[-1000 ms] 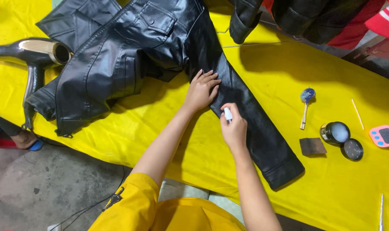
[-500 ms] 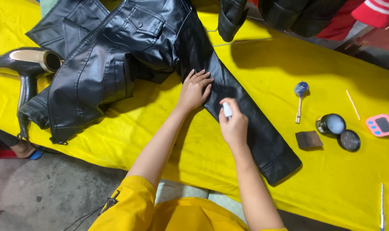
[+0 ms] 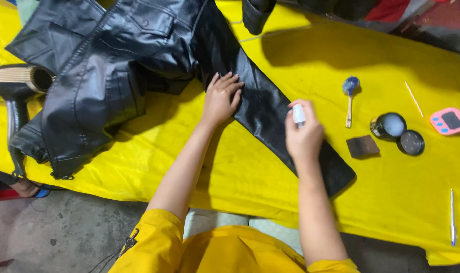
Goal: The person applies a liquid from a small bottle onto the sleeve of a black leather jacket. They then use a brush to spread the substance and a sponge to wipe the surface. The person flips the jacket over to clean the inside lining and the bottom hem using the sponge.
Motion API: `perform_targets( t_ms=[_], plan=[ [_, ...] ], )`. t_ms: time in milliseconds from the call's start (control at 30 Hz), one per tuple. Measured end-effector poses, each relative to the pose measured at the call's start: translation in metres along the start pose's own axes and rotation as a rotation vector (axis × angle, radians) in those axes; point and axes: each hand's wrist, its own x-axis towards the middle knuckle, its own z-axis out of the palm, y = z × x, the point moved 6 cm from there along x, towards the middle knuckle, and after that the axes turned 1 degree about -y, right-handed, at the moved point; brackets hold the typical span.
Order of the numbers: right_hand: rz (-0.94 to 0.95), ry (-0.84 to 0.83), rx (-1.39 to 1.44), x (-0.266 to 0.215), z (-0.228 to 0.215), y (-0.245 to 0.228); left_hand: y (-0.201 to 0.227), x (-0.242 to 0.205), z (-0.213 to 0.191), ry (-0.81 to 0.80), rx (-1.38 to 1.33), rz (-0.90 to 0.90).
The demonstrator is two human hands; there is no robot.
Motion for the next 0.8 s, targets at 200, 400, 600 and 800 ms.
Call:
perform_targets(
  t_ms=[200, 400, 600, 800],
  plan=[
    [0.01, 0.102, -0.128, -0.014, -0.034, 0.03, 0.0, 0.0, 0.001, 0.034, -0.005, 0.025],
    [0.191, -0.205, -0.01, -0.039, -0.017, 0.067, 0.0, 0.0, 0.003, 0.048, -0.001, 0.063],
    [0.208, 0.114, -0.01, 0.041, -0.079, 0.139, 0.007, 0.002, -0.004, -0.009, -0.004, 0.043],
    [0.325, 0.165, -0.192, 0.098, -0.055, 0.258, 0.004, 0.001, -0.002, -0.017, 0.009, 0.029]
  ],
)
